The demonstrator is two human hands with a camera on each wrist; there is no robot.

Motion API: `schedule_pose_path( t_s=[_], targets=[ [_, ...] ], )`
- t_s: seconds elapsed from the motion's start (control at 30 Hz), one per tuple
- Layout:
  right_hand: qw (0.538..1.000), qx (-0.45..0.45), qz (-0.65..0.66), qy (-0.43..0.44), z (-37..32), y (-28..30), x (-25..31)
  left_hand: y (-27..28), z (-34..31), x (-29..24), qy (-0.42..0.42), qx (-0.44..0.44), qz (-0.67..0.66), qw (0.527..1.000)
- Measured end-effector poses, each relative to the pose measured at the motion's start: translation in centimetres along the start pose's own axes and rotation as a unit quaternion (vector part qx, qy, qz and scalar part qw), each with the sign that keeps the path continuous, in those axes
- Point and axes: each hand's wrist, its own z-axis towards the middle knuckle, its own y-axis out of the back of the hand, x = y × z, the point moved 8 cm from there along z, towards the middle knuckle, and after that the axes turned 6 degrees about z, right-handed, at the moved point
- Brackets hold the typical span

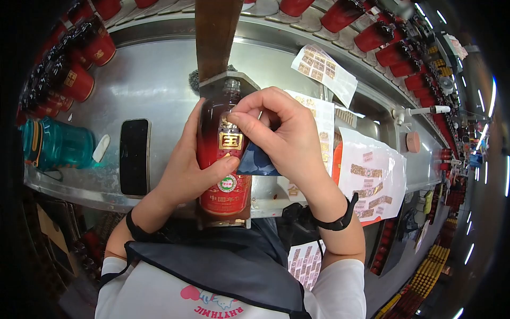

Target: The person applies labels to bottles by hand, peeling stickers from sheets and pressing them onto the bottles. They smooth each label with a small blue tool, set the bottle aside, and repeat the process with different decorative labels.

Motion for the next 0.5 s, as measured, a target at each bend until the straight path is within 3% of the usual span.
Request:
schedule_pose_path(
  t_s=[0.5],
  targets=[
    [1.000,-0.002,0.028,0.006,-0.02,-0.07,-0.03,-0.50,0.13,0.15,-0.024,0.004,-0.033,0.999]
  ],
)
